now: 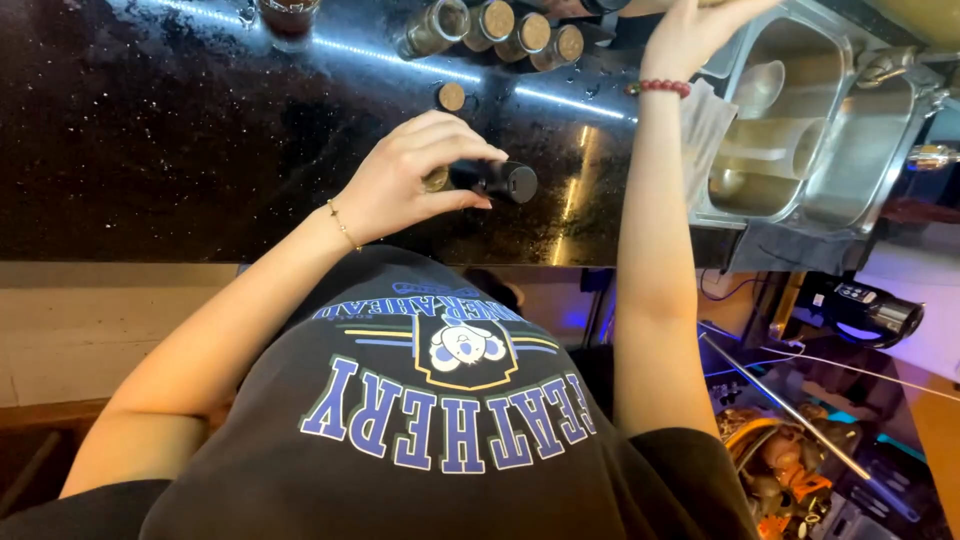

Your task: Preparing, organizing, and pouring various beverages at a coffee shop counter and preparation area.

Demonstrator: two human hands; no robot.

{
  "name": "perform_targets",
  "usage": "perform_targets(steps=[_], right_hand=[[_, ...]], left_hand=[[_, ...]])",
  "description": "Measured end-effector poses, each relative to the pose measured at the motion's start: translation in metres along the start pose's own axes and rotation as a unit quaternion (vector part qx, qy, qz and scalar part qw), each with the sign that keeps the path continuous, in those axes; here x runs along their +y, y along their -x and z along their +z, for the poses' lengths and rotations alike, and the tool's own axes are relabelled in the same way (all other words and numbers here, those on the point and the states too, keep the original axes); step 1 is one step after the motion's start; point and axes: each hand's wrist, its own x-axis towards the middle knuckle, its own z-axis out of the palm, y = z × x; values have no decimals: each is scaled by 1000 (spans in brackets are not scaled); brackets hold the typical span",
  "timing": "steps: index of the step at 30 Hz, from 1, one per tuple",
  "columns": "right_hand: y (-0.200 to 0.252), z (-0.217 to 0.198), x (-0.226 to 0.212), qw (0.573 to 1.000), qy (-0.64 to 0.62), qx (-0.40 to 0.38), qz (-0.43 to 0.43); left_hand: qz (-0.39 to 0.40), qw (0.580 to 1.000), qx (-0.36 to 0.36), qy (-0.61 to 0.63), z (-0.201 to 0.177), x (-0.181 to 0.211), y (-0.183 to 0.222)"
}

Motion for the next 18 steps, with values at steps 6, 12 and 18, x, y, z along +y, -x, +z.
perform_targets(steps=[6,12,18], right_hand=[[28,8,5,993,-39,-69,87],[69,-64,-184,975,-198,-61,83],[159,-120,-359,918,-263,-276,107]], left_hand=[[-2,1000,6,7,6,-6,6],[-22,999,11,-24,10,-7,9],[-32,998,35,-30,20,-8,12]])
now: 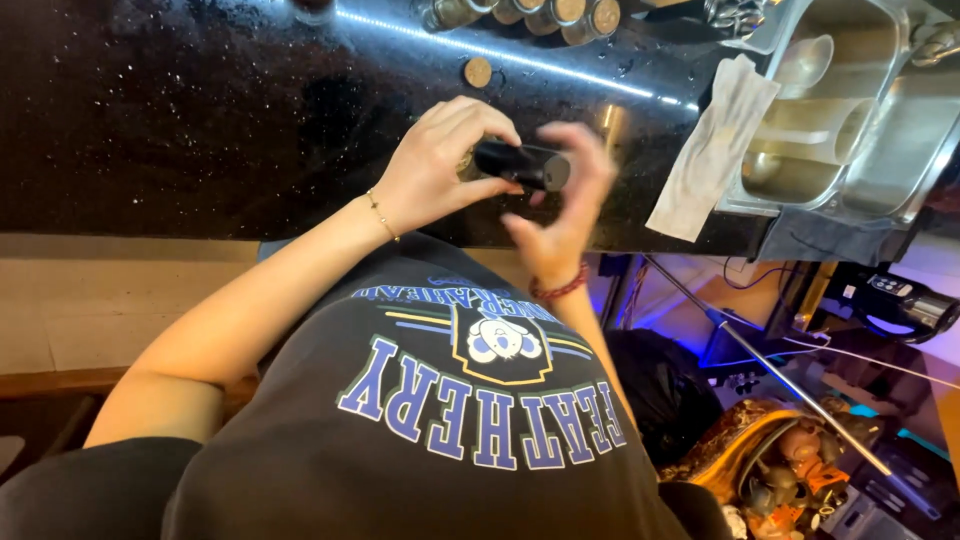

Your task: Preparing, organizing, and pouring various beverages at a coffee shop counter and preparation area.

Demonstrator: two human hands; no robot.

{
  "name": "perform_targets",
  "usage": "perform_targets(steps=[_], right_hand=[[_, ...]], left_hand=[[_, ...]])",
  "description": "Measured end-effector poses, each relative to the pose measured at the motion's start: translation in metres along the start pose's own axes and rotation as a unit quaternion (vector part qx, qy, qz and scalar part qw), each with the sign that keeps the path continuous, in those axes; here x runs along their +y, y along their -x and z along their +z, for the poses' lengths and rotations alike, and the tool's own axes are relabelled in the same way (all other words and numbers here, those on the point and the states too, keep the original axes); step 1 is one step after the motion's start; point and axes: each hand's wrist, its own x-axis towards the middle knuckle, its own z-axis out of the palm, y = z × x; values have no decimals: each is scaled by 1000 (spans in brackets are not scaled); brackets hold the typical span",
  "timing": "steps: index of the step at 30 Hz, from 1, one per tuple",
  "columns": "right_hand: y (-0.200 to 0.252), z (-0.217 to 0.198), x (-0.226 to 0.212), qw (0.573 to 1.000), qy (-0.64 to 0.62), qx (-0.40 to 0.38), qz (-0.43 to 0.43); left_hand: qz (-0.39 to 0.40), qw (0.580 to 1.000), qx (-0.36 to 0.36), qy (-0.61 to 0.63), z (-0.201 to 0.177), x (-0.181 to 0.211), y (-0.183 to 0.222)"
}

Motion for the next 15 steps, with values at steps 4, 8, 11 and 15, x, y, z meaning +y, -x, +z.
perform_targets(steps=[4,8,11,15], right_hand=[[34,6,43,997,46,-16,55],[24,12,43,996,-12,14,84],[26,9,46,994,-27,5,110],[32,9,57,995,-13,-18,98]], left_hand=[[-4,1000,-13,-7,1,-10,11],[38,999,-37,5,-20,-12,10],[16,998,-57,-9,-23,-30,28],[-60,993,-88,-41,-3,-72,58]])
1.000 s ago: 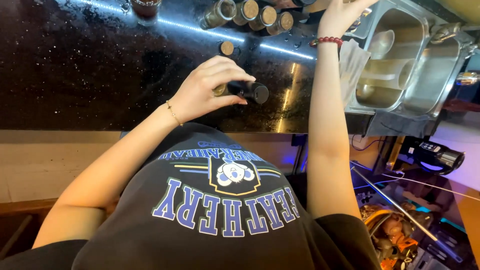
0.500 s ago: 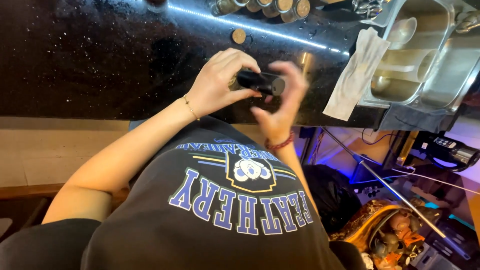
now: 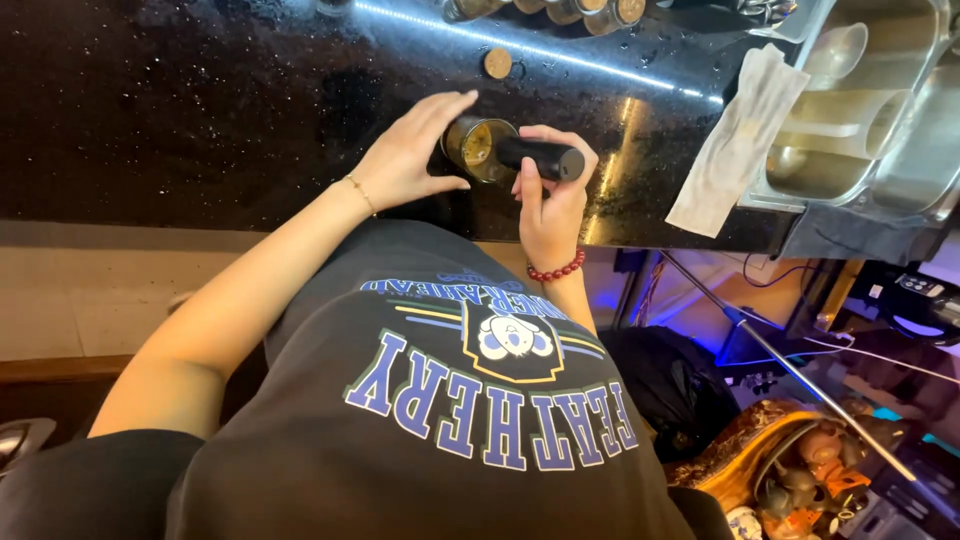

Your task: Preparing, organizing, and pouring various beverages at a coffee shop counter and preparation area.

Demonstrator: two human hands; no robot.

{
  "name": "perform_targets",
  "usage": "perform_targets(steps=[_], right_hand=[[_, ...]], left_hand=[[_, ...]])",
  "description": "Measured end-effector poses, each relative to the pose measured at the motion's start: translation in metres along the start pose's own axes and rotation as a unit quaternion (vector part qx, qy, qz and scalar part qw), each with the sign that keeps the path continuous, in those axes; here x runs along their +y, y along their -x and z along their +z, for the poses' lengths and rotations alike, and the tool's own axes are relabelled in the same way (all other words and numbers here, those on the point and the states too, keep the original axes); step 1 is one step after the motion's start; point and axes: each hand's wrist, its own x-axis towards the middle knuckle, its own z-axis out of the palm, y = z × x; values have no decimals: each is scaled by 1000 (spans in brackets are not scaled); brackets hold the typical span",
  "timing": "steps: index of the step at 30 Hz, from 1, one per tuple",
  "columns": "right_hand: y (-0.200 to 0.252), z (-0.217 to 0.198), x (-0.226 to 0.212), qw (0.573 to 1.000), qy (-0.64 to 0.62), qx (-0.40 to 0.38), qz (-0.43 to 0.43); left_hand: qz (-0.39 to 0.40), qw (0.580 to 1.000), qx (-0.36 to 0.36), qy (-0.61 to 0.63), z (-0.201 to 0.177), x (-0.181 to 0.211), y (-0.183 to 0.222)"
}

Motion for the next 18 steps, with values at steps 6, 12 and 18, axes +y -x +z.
perform_targets(steps=[6,12,18], right_hand=[[0,2,-5,1000,14,-23,-14],[0,2,-13,997,68,-27,-27],[0,-3,-4,996,66,-32,-48]], left_hand=[[28,999,-2,-35,20,-34,1],[49,999,-5,-16,16,-37,-2],[54,998,6,-22,16,-39,0]])
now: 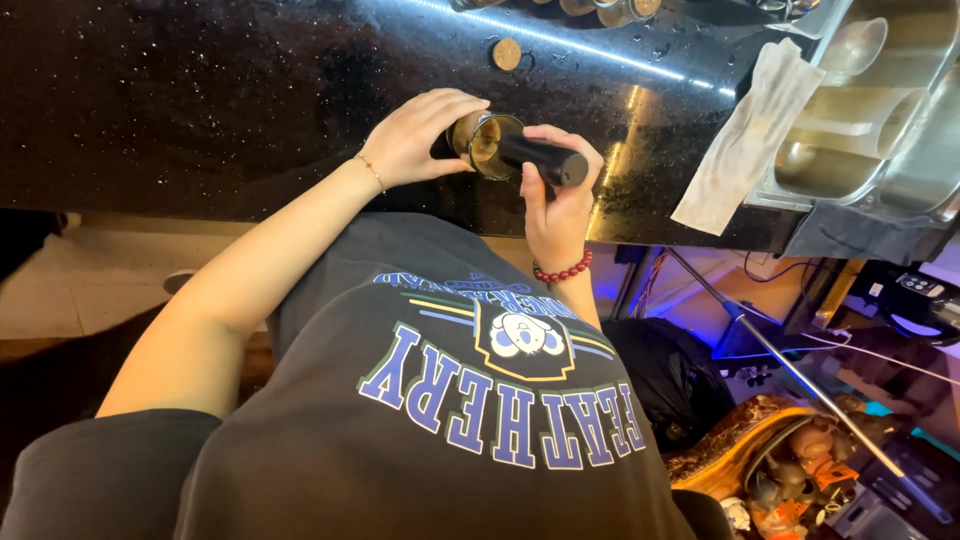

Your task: Preparing, organizing, and pouring various beverages at a coffee shop counter and preparation area.

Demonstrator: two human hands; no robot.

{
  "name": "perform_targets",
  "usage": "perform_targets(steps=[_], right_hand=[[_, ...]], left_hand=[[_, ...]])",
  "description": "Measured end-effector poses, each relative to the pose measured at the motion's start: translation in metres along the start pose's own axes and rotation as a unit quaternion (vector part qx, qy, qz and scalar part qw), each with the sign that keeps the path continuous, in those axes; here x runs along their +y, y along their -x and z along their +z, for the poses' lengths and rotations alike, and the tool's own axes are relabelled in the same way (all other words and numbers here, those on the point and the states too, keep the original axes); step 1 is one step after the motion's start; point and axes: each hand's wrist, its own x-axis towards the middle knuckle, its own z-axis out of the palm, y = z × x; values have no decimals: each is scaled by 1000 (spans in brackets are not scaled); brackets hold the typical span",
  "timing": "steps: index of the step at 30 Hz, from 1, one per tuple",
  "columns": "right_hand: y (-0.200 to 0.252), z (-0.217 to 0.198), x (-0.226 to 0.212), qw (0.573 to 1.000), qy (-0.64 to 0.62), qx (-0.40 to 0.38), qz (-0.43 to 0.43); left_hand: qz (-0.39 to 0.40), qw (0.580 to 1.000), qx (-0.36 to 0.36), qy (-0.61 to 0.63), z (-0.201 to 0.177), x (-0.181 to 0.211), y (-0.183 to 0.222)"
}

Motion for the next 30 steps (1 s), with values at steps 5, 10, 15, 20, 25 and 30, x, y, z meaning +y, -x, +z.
perform_targets(steps=[5,10,15,20,25,30], right_hand=[[0,0,0,1000,-5,-1,-4],[-1,0,1,1000,-6,9,11],[-3,0,-7,999,46,8,-6],[-6,2,-12,998,64,5,-19],[-7,0,-16,998,58,-14,-15],[-10,-7,-18,997,79,-10,1]], left_hand=[[1,1000,4,-3,1,-1,0],[2,1000,4,2,0,-1,0],[3,1000,4,-5,0,0,-1],[0,1000,0,-2,0,-1,0],[-2,1000,-1,-3,-1,-1,0],[-2,1000,-1,-2,-2,0,-1]])
